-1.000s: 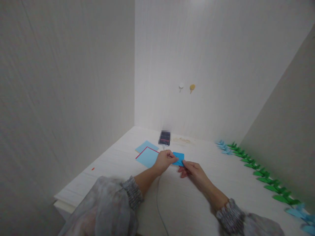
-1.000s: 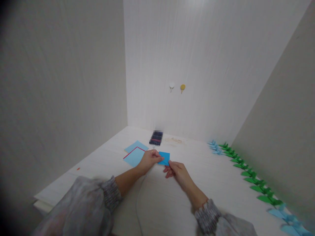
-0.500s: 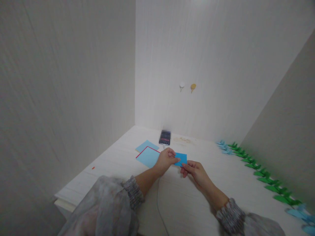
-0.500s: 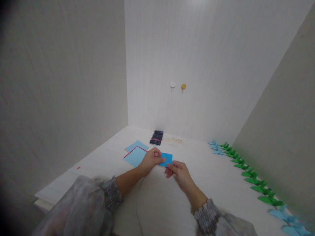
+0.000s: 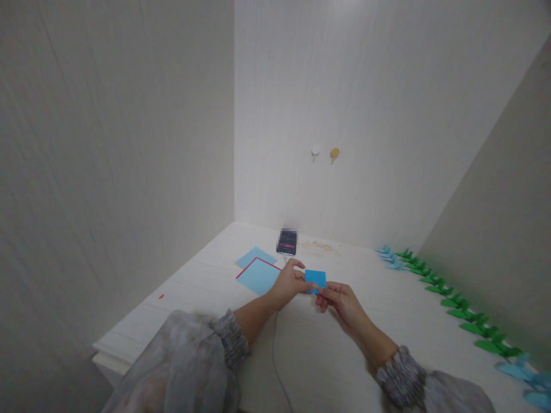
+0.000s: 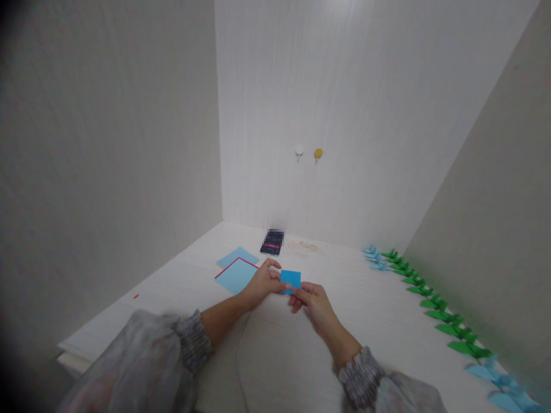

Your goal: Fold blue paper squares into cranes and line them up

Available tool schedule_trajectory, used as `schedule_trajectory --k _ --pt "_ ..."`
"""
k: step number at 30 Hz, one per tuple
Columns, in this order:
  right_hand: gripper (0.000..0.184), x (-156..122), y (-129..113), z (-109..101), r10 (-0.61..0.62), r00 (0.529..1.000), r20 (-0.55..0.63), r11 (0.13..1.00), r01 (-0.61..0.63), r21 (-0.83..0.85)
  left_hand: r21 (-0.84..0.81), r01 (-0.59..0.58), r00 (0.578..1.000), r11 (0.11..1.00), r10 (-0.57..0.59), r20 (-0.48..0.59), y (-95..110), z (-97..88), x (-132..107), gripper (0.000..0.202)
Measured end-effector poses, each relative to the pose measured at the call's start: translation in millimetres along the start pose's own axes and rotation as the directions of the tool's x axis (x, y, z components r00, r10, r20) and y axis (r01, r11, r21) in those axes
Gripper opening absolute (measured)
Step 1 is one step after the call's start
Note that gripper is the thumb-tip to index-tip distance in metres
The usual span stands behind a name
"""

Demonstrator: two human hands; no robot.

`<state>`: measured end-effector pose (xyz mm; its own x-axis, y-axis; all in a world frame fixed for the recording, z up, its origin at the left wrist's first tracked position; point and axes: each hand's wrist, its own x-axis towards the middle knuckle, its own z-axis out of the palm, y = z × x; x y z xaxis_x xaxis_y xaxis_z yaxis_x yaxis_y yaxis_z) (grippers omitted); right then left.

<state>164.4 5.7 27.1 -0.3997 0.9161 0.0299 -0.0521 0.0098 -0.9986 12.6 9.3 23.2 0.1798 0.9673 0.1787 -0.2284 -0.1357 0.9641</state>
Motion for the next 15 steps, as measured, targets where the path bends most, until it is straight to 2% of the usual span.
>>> schedule_trajectory --k 5,15 --pt "0.023 -0.3 1.0 1.0 0.003 1.000 0.014 1.000 -0.003 -0.019 0.063 -0.005 1.000 0.998 0.005 -0.011 -2.8 -3.1 1.6 0.054" --pt "0.023 -2.0 -2.6 -2.4 0.000 1.000 0.024 0.999 -0.001 0.039 -0.104 0.054 0.998 0.993 -0.051 0.028 0.5 -4.5 2.2 0.045"
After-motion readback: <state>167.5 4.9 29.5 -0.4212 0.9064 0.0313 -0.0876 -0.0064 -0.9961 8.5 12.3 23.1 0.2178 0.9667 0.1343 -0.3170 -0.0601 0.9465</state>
